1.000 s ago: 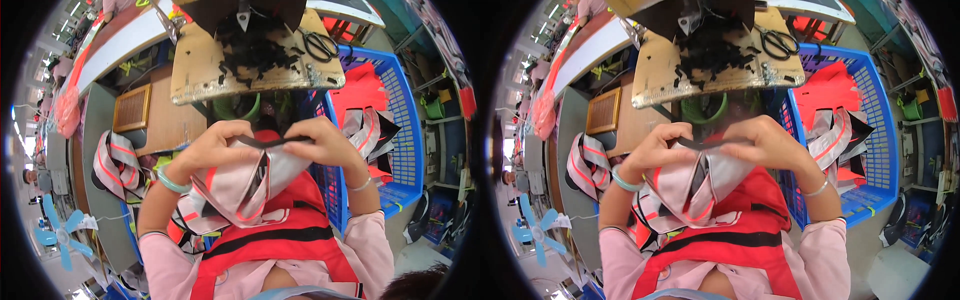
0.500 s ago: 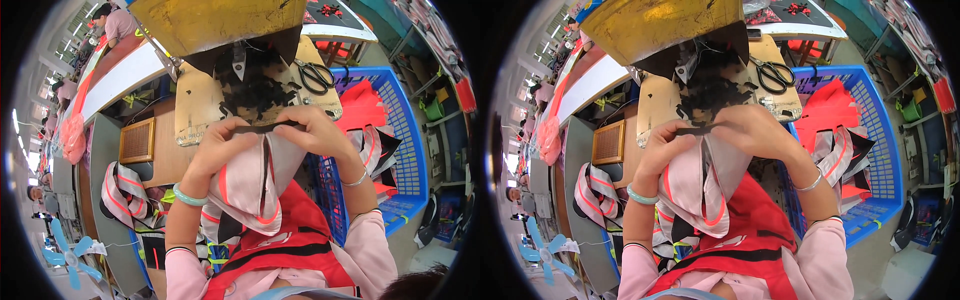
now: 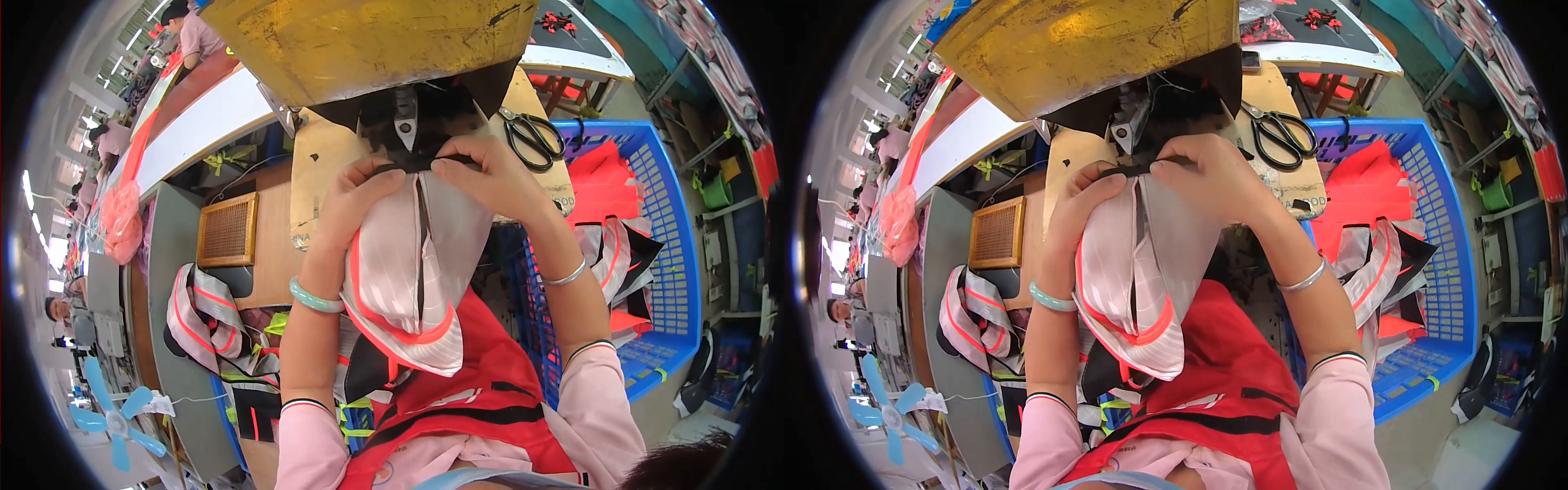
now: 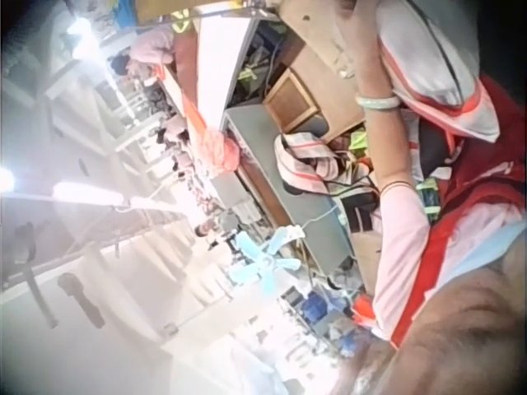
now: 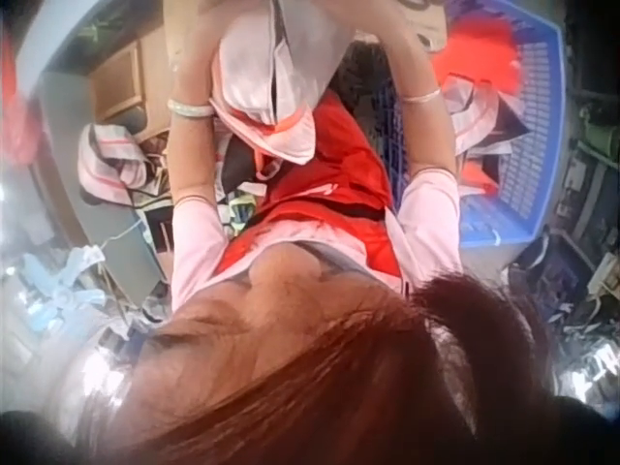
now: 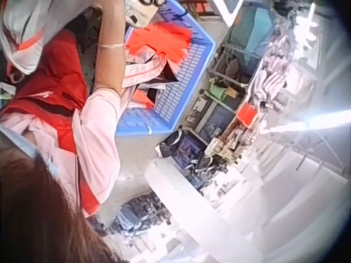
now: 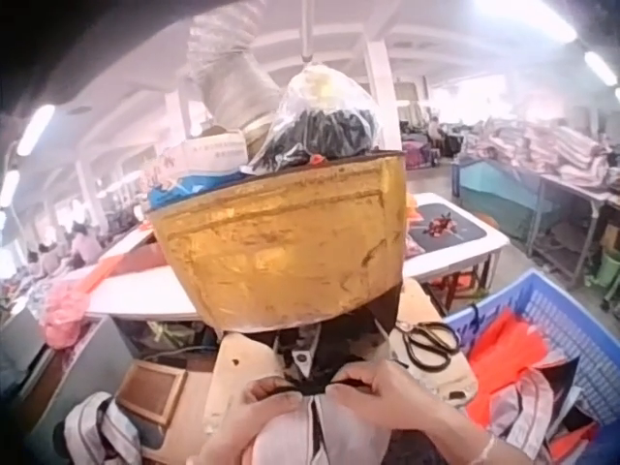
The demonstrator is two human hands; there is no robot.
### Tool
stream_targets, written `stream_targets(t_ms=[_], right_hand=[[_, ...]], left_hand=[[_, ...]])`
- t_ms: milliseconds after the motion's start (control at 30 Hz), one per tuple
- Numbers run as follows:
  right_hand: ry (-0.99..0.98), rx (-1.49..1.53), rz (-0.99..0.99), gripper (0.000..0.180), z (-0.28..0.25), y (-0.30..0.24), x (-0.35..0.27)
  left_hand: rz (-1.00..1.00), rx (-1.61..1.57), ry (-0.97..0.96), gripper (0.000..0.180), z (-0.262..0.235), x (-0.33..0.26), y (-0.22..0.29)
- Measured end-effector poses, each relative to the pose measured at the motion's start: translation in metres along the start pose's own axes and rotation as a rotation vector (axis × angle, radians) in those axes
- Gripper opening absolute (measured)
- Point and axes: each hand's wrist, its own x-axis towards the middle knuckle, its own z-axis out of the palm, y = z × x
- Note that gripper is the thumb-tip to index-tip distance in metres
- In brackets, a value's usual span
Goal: Inspecting and aligning textile pieces on a workstation in a garment factory.
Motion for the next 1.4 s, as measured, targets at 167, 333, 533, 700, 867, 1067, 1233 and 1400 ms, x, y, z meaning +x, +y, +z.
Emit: stream_targets(t_ms=[167, 333, 533, 700, 867, 1067, 1233, 1400], right_hand=[[-0.018, -0.019, -0.024, 0.026, 0.002, 0.002, 0.011], [0.001, 0.036, -0.052, 0.025, 0.003, 0.013, 0.014], [-0.002, -0.052, -0.126, 0.024, -0.003, 0.013, 0.019], [0.045, -0.005, -0.125, 0.025, 0.000, 0.012, 0.023], [0.052, -0.009, -0.106, 0.025, 0.002, 0.009, 0.021], [0.059, 0.041, -0.118, 0.025, 0.005, 0.010, 0.022], [0.088, 0.072, -0.081, 0.021, -0.007, 0.014, 0.019], [0.017, 0.104, -0.136, 0.015, -0.032, 0.012, -0.028]], left_hand=[[-0.063, -0.159, 0.051, 0.019, -0.006, 0.004, 0.001], [-0.077, -0.192, 0.021, 0.020, -0.002, 0.006, 0.001], [-0.039, -0.162, 0.024, 0.015, -0.006, 0.016, 0.002], [-0.046, -0.245, 0.056, 0.010, 0.002, 0.013, 0.009], [-0.039, -0.277, 0.077, 0.013, 0.000, 0.013, 0.006], [-0.045, -0.330, 0.063, 0.015, 0.002, 0.013, 0.007], [-0.082, -0.418, 0.082, 0.019, 0.003, 0.008, 0.014], [0.097, -0.198, 0.233, 0.025, -0.054, -0.027, -0.002]])
